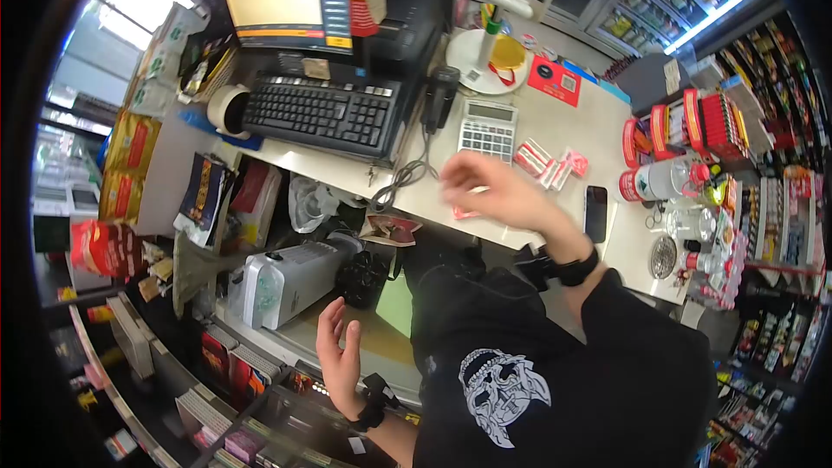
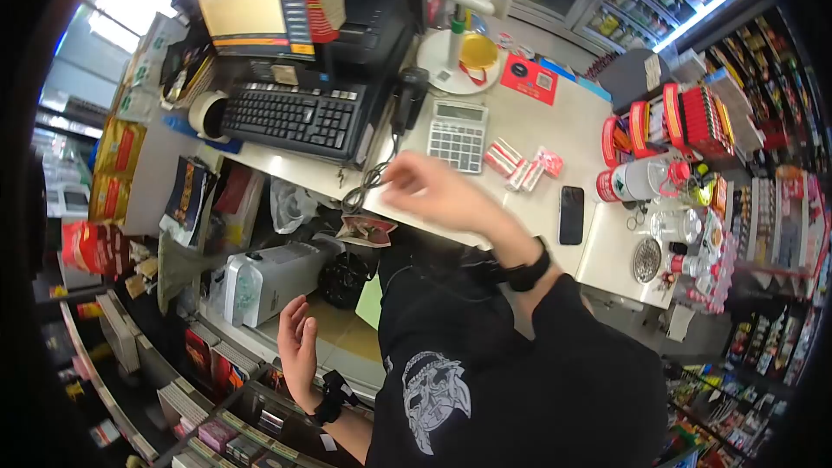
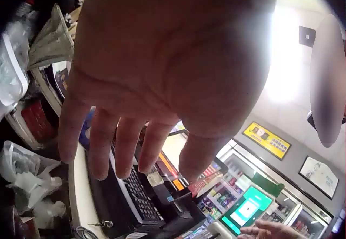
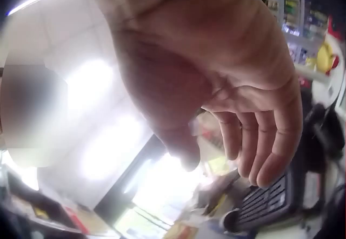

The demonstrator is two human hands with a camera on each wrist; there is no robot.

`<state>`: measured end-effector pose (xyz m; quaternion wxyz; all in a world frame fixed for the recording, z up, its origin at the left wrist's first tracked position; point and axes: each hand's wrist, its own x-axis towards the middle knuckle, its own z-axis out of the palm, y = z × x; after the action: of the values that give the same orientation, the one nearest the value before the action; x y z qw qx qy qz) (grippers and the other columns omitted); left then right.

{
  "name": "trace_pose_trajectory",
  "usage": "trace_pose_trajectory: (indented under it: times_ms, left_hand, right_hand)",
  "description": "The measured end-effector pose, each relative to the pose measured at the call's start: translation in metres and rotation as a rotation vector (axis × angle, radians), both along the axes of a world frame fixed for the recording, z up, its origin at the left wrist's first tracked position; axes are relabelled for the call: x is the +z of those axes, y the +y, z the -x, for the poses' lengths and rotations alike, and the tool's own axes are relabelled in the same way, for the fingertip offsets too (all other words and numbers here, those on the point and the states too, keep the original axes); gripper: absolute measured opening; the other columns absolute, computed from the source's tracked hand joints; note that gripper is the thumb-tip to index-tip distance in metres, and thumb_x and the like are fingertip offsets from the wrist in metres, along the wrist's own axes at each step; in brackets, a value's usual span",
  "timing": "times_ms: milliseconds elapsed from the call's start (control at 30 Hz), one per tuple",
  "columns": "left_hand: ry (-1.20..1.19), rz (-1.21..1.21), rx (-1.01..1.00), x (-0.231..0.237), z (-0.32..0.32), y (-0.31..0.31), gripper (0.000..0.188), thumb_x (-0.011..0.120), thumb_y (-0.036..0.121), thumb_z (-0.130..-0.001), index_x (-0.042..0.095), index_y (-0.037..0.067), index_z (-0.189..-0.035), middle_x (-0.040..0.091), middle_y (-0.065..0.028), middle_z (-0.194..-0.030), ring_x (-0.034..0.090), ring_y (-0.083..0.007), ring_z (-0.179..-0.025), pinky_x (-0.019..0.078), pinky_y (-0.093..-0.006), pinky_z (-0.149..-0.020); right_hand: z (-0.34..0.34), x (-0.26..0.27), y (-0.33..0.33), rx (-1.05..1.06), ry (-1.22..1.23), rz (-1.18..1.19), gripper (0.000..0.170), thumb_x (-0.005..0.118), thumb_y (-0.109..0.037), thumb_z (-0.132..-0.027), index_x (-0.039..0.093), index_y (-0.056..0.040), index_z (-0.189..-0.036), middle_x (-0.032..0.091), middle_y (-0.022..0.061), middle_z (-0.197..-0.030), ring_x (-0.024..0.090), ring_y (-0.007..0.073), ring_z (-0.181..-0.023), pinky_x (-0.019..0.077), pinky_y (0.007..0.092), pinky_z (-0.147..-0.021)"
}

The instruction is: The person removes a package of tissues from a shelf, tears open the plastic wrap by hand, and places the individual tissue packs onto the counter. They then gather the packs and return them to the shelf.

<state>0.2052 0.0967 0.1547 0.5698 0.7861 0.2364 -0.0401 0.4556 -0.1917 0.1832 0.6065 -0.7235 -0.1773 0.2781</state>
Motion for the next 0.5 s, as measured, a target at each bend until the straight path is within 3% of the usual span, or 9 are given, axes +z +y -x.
trace_pose_trajectory:
  times_ms: [33, 133, 167, 267, 367, 433, 500]
  left_hand:
    - [0.014, 0.013, -0.019, -0.003, -0.005, -0.001, 0.045, 0.062, 0.016, -0.103, 0.051, 0.002, -0.144, 0.056, -0.0128, -0.146, 0.053, -0.0266, -0.136, 0.0429, -0.0380, -0.111]
    - [0.051, 0.018, -0.084, -0.008, -0.019, -0.002, 0.044, 0.062, 0.015, -0.103, 0.052, 0.002, -0.143, 0.056, -0.0133, -0.145, 0.053, -0.0269, -0.136, 0.0433, -0.0391, -0.111]
    - [0.062, -0.003, -0.117, -0.010, -0.022, -0.003, 0.044, 0.063, 0.015, -0.102, 0.052, 0.002, -0.143, 0.057, -0.0136, -0.145, 0.053, -0.0270, -0.135, 0.0435, -0.0396, -0.111]
    - [0.086, -0.061, -0.210, -0.012, -0.032, -0.004, 0.044, 0.064, 0.015, -0.101, 0.053, 0.001, -0.142, 0.058, -0.0149, -0.142, 0.055, -0.0279, -0.134, 0.0438, -0.0409, -0.111]
    - [0.099, -0.088, -0.265, -0.014, -0.034, -0.010, 0.044, 0.065, 0.015, -0.100, 0.055, 0.001, -0.140, 0.061, -0.0165, -0.138, 0.058, -0.0296, -0.131, 0.0448, -0.0416, -0.111]
    - [0.073, -0.072, -0.289, -0.019, -0.036, -0.011, 0.044, 0.066, 0.014, -0.099, 0.055, 0.001, -0.140, 0.062, -0.0166, -0.138, 0.059, -0.0301, -0.131, 0.0450, -0.0415, -0.110]
    - [0.068, -0.090, -0.312, -0.014, -0.044, -0.016, 0.043, 0.065, 0.012, -0.099, 0.056, 0.001, -0.139, 0.063, -0.0164, -0.137, 0.060, -0.0296, -0.129, 0.0455, -0.0409, -0.110]
  right_hand:
    - [-0.005, -0.007, -0.027, -0.049, 0.091, 0.008, 0.031, 0.072, -0.019, -0.098, 0.060, -0.0032, -0.122, 0.067, 0.0079, -0.110, 0.066, 0.0147, -0.102, 0.0551, 0.0321, -0.089]
    - [-0.018, -0.040, -0.086, -0.228, -0.090, 0.600, 0.061, 0.079, -0.033, -0.089, 0.053, -0.0003, -0.133, 0.063, 0.0207, -0.125, 0.064, 0.0292, -0.117, 0.0527, 0.0397, -0.099]
    - [-0.020, -0.061, -0.100, -0.265, -0.178, 0.817, 0.074, 0.081, -0.039, -0.085, 0.049, 0.0010, -0.139, 0.061, 0.0248, -0.130, 0.063, 0.0350, -0.122, 0.0512, 0.0424, -0.102]
    - [-0.036, -0.144, -0.130, -0.268, -0.131, 1.142, 0.091, 0.082, -0.046, -0.080, 0.042, 0.0017, -0.146, 0.055, 0.0293, -0.139, 0.059, 0.0415, -0.128, 0.0483, 0.0494, -0.106]
    - [-0.044, -0.177, -0.115, -0.347, -0.366, 1.306, 0.088, 0.081, -0.043, -0.081, 0.044, 0.0019, -0.147, 0.061, 0.0265, -0.132, 0.061, 0.0385, -0.125, 0.0488, 0.0542, -0.102]
    - [-0.056, -0.216, -0.122, -0.360, -0.349, 1.350, 0.080, 0.081, -0.040, -0.080, 0.050, 0.0007, -0.141, 0.066, 0.0229, -0.124, 0.064, 0.0365, -0.121, 0.0492, 0.0567, -0.099]
    - [-0.074, -0.218, -0.118, -0.363, -0.357, 1.365, 0.070, 0.081, -0.037, -0.080, 0.055, -0.0007, -0.134, 0.070, 0.0191, -0.117, 0.066, 0.0351, -0.116, 0.0499, 0.0574, -0.096]
